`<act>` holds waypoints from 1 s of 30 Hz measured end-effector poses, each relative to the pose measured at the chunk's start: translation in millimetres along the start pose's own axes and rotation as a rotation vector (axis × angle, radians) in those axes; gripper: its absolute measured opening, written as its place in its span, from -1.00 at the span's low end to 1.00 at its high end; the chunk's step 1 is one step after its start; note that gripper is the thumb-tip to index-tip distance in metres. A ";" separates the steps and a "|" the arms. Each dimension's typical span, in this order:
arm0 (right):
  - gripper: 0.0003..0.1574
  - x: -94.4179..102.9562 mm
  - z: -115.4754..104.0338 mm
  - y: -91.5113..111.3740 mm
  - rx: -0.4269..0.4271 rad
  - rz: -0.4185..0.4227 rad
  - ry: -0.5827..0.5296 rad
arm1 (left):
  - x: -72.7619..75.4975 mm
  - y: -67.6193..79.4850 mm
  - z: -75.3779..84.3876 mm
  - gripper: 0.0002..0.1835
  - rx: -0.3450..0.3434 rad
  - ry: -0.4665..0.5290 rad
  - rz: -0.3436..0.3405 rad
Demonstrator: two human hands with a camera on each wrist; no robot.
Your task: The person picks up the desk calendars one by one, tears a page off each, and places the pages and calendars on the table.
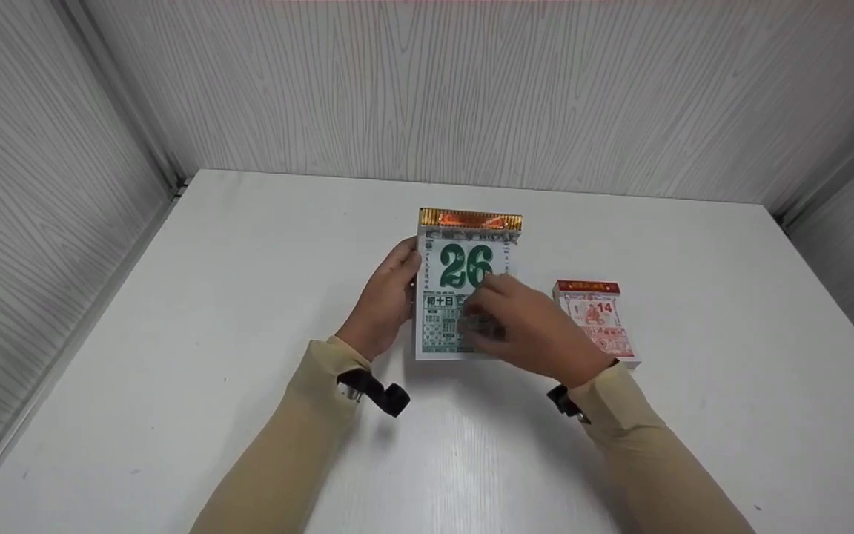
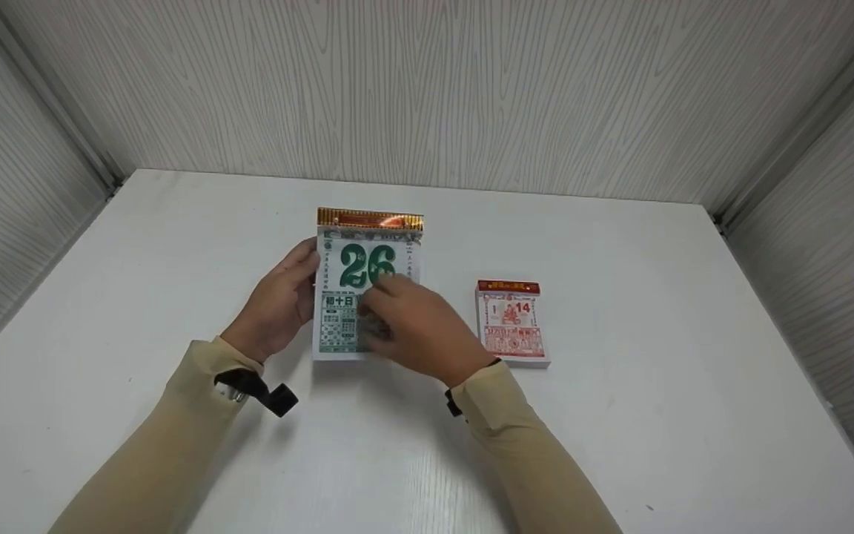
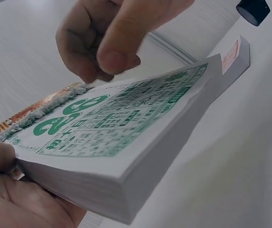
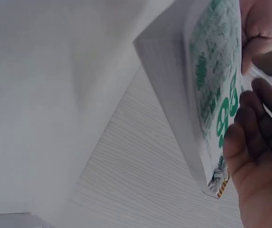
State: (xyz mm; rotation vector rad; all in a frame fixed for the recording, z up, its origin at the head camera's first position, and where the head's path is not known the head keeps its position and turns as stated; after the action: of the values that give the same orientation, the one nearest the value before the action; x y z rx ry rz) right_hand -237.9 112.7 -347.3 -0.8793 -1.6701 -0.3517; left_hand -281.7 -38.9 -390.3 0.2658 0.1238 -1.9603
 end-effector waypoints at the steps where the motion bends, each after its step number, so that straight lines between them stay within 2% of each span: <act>1: -0.63 -5.4 -3.3 -0.3 0.029 -0.045 0.019 | -0.3 0.2 0.2 -0.49 -0.002 0.006 0.004; 4: -0.51 -17.2 -7.7 -0.2 0.074 -0.125 0.052 | 0.1 0.5 0.1 -0.49 0.001 0.012 0.028; 7: -0.44 -23.0 -7.3 0.1 0.077 -0.160 0.068 | 0.7 0.1 -0.2 -0.49 0.007 -0.003 0.049; 14: -0.58 -16.8 -4.9 2.9 0.098 -0.139 0.028 | -3.7 -4.1 0.0 -0.48 -0.001 -0.008 0.047; 21: -0.67 -12.9 -9.0 2.3 0.132 -0.118 -0.016 | 0.2 -3.8 -1.6 -0.47 -0.010 0.001 0.105; 26: -0.80 -12.4 -9.7 1.3 0.126 -0.101 0.013 | 3.3 -3.4 -1.0 -0.48 -0.024 -0.010 0.139; 30: -0.79 -11.9 -9.1 2.0 0.122 -0.091 0.013 | 3.7 -3.1 0.6 -0.49 -0.050 -0.013 0.159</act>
State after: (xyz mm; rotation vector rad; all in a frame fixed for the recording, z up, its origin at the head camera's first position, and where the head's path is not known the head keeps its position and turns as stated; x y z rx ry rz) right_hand -229.3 103.9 -356.1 -0.7110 -1.7040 -0.3131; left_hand -286.1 -41.2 -390.7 0.2226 0.1390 -1.7980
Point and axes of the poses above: each hand's wrist, its own y-axis away from the middle knuckle, its own x-axis out of the back of the hand, z = x × y, the point moved 8 cm from there along -y, towards the middle knuckle, and after that the axes turned 6 degrees about -z, right-handed, at the moved point
